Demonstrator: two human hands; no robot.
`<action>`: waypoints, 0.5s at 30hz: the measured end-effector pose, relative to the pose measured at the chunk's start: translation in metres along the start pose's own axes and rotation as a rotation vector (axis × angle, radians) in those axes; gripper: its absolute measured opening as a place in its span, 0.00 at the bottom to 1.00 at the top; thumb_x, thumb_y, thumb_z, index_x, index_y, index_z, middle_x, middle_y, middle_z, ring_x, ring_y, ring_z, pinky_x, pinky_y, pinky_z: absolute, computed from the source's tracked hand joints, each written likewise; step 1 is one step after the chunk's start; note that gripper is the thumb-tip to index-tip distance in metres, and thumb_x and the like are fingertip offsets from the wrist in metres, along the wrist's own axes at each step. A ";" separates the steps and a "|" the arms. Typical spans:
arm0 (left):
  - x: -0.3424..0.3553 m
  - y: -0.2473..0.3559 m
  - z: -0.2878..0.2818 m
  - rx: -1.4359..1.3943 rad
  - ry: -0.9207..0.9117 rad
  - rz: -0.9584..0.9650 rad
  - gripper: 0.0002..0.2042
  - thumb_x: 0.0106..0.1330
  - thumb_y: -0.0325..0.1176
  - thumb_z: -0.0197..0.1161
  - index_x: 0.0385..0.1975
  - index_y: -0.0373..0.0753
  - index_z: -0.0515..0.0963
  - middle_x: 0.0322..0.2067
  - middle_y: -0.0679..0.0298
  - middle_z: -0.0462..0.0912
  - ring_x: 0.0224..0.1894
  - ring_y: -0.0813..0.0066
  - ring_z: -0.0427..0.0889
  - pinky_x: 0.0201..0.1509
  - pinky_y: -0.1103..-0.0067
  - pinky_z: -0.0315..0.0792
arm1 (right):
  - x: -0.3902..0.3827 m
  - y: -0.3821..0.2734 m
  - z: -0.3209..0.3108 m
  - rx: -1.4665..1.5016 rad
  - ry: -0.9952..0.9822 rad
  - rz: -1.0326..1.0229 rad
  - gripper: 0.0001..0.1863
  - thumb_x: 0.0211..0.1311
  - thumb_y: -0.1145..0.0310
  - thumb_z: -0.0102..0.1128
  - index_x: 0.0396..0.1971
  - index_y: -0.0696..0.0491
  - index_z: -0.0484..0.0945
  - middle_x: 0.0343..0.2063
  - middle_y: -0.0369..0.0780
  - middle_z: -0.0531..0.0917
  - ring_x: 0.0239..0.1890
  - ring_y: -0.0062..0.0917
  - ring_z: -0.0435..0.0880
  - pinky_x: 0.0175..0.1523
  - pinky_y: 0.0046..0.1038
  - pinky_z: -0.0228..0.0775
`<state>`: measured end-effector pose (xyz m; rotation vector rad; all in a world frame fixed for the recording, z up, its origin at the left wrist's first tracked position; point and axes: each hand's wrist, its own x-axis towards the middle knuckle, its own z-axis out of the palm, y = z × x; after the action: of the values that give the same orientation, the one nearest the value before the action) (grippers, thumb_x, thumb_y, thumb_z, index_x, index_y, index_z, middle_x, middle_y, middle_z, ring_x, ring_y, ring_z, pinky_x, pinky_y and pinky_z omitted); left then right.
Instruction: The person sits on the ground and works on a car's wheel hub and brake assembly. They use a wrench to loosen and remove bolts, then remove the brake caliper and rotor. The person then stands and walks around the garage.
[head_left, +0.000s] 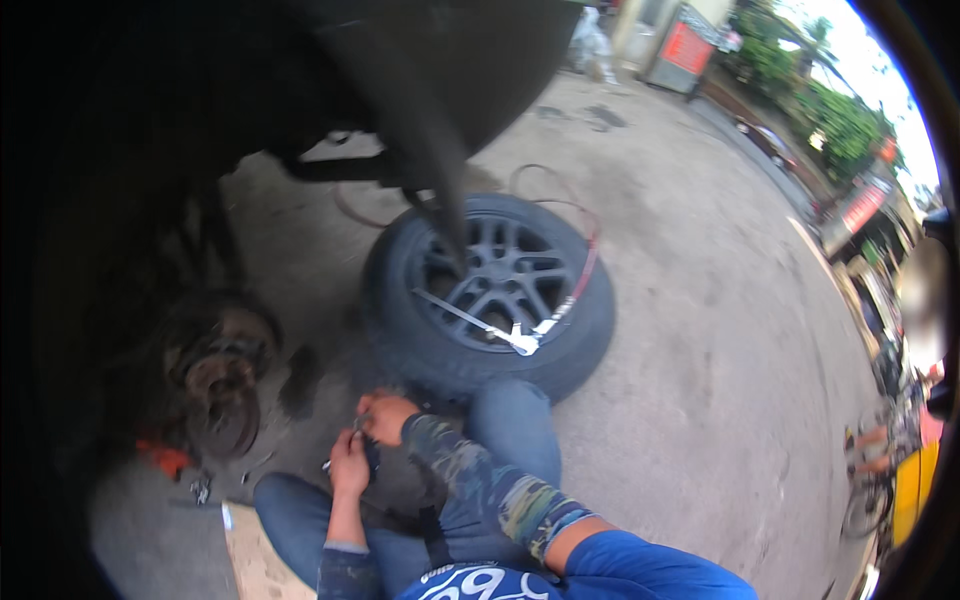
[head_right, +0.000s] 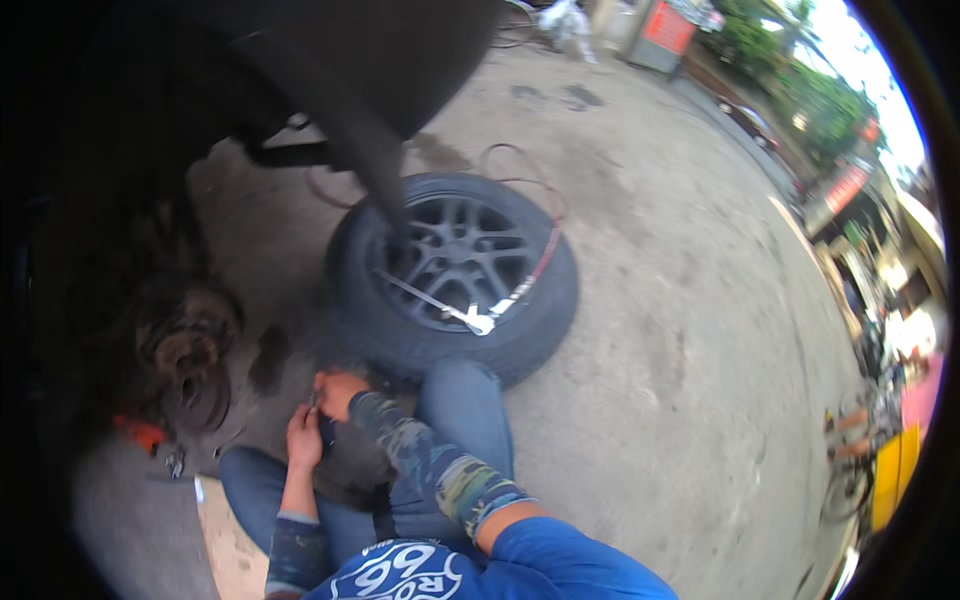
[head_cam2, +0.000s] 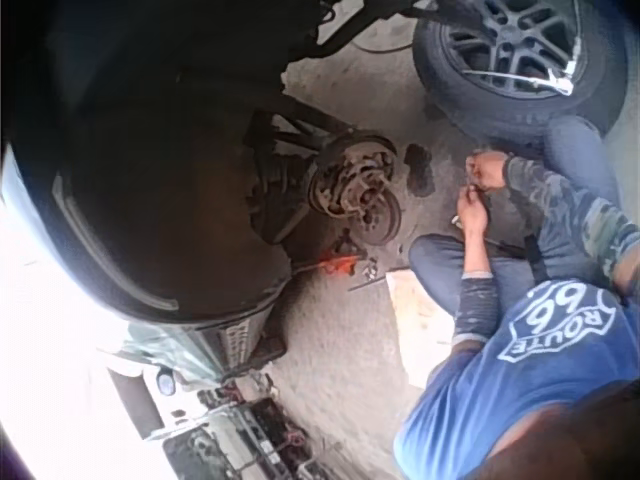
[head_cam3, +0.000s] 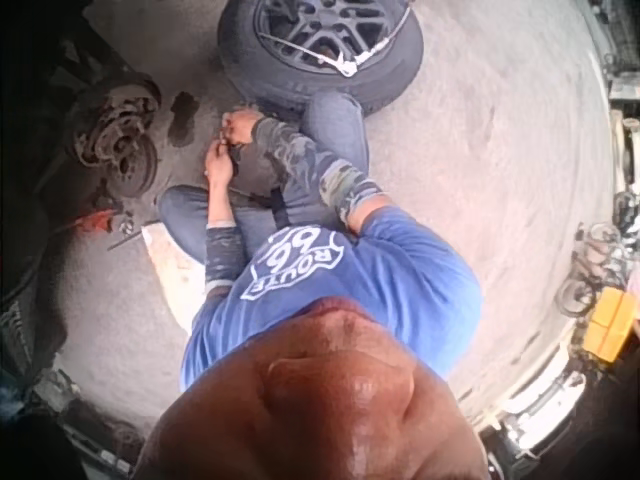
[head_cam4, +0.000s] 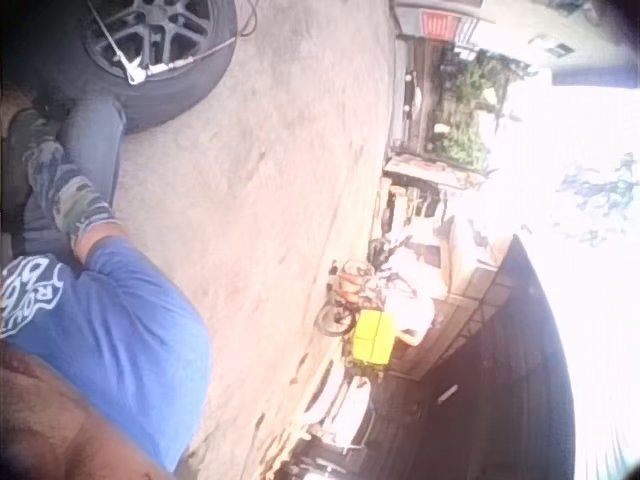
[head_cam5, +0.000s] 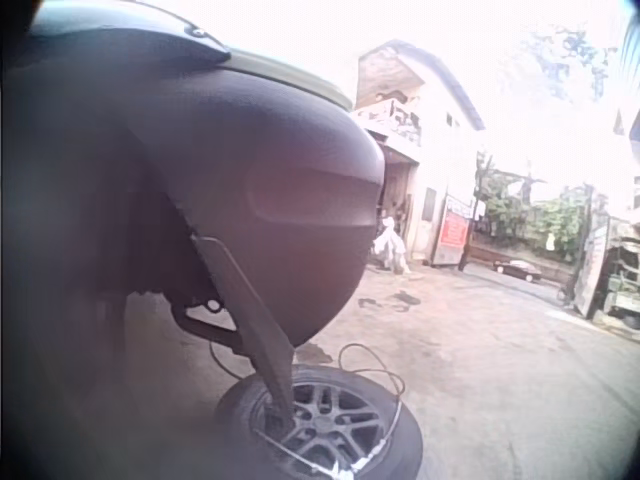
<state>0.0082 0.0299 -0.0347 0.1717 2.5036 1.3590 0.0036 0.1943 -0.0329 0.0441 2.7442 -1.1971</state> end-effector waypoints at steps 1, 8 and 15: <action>0.001 0.000 -0.005 0.053 0.054 -0.038 0.14 0.73 0.39 0.51 0.45 0.35 0.78 0.40 0.48 0.83 0.46 0.51 0.81 0.52 0.67 0.71 | -0.001 0.005 -0.001 -0.021 0.033 -0.028 0.15 0.57 0.64 0.59 0.45 0.51 0.77 0.43 0.49 0.81 0.49 0.45 0.81 0.55 0.41 0.72; 0.009 -0.003 -0.097 -0.467 0.467 0.055 0.12 0.74 0.37 0.52 0.41 0.36 0.80 0.35 0.64 0.82 0.41 0.75 0.76 0.50 0.79 0.68 | 0.011 0.027 -0.011 -0.008 0.019 -0.140 0.12 0.59 0.66 0.63 0.41 0.53 0.79 0.39 0.45 0.81 0.43 0.38 0.83 0.50 0.36 0.73; -0.046 -0.113 -0.207 -0.037 0.848 -0.290 0.18 0.72 0.44 0.50 0.46 0.35 0.78 0.40 0.45 0.84 0.47 0.46 0.82 0.50 0.62 0.73 | 0.008 0.016 -0.013 0.060 -0.217 0.016 0.14 0.61 0.65 0.62 0.45 0.55 0.79 0.38 0.43 0.84 0.42 0.32 0.82 0.51 0.32 0.72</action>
<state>-0.0075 -0.2088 -0.0140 -0.9257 2.9496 1.5589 -0.0048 0.2145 -0.0368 -0.0542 2.5170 -1.2039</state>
